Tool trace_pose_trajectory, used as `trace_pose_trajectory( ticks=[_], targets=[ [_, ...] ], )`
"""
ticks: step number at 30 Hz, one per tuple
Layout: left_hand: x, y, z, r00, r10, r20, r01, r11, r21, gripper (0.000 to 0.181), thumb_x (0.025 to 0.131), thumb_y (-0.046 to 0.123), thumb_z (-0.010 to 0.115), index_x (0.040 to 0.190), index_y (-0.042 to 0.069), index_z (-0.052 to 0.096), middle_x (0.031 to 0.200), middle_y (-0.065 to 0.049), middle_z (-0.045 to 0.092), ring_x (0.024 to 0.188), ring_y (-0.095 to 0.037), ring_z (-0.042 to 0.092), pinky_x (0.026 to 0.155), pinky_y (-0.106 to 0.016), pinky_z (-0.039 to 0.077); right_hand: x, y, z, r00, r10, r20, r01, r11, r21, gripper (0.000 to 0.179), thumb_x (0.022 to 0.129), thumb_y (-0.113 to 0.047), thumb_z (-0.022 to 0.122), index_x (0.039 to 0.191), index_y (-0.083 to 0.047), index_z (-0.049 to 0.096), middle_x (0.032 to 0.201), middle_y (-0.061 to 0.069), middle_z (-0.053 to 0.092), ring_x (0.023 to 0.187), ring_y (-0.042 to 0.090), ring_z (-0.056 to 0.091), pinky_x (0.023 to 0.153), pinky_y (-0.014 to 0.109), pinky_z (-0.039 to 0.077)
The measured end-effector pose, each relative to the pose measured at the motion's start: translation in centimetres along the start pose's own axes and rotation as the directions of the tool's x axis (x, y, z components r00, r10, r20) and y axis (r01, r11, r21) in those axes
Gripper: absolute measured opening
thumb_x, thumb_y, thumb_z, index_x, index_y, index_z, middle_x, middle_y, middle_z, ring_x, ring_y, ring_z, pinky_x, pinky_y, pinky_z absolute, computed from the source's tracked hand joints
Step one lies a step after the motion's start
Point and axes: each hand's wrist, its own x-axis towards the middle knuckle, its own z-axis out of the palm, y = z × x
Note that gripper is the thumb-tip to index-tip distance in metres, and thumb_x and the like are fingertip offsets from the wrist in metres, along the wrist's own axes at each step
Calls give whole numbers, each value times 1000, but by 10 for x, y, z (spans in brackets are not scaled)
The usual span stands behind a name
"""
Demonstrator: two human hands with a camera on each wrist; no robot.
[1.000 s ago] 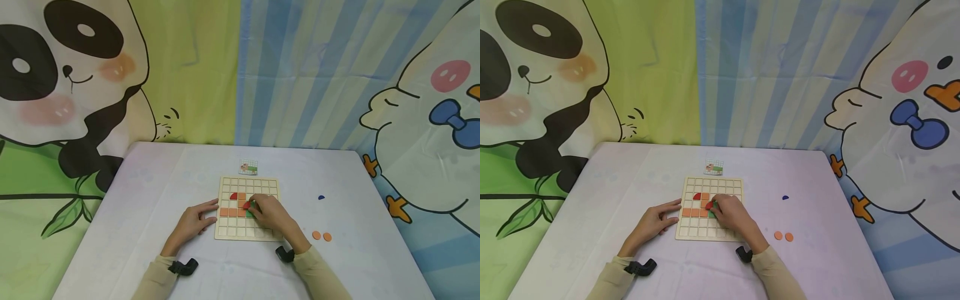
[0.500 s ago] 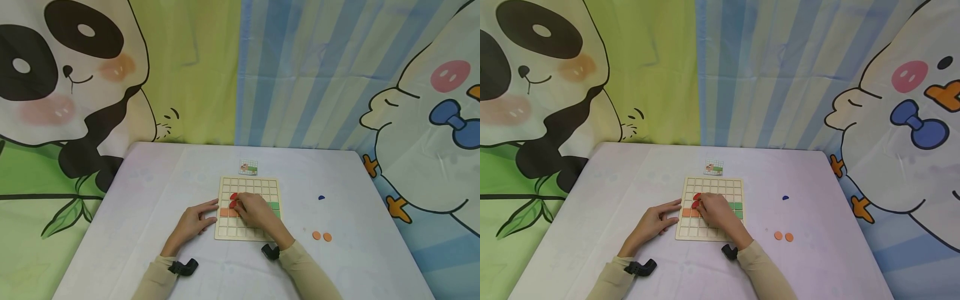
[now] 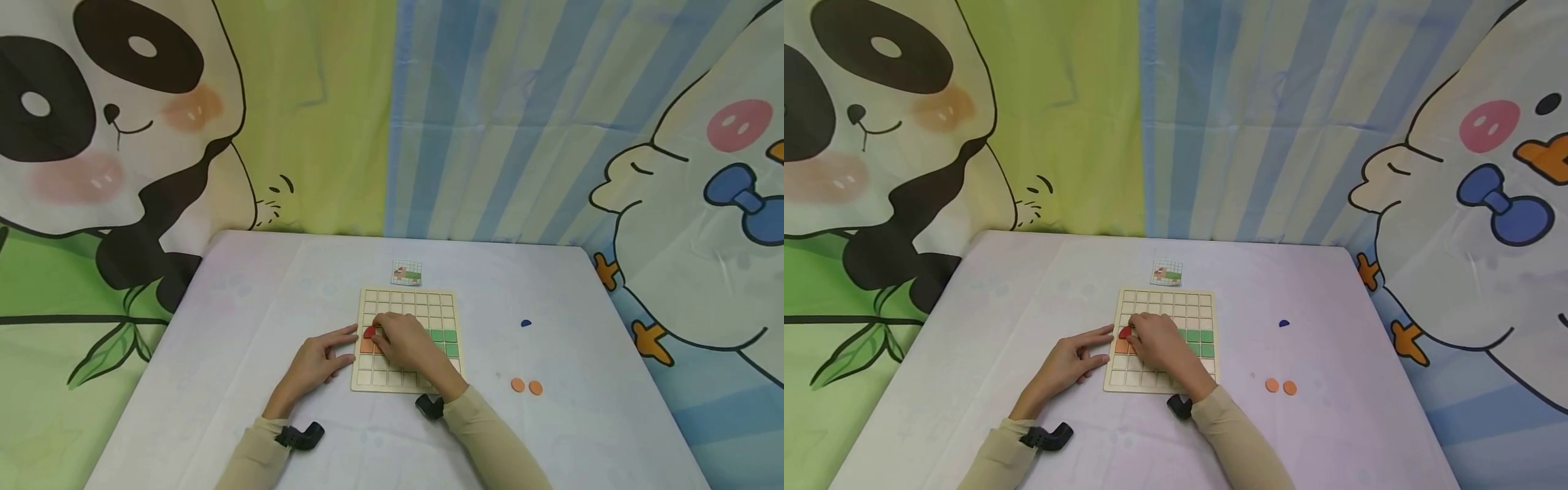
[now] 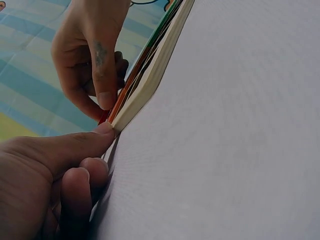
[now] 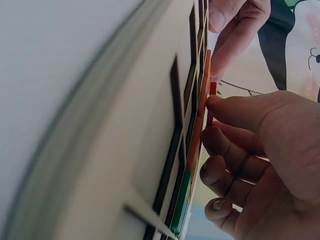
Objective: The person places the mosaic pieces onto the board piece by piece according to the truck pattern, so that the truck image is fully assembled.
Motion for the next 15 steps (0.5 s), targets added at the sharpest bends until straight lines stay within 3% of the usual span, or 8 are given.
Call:
trace_pose_trajectory(
  ticks=[15],
  targets=[
    [-1,1,-1,1000,-6,3,6,1000,-6,43,95,19,81,138,20,73,154,11,61,45,-11,54,45,-26,49,4,0,1,1000,-12,-2,12,1000,0,27,104,-30,70,120,-10,74,98,0,75,72,7,58,71,27,51]
  ],
)
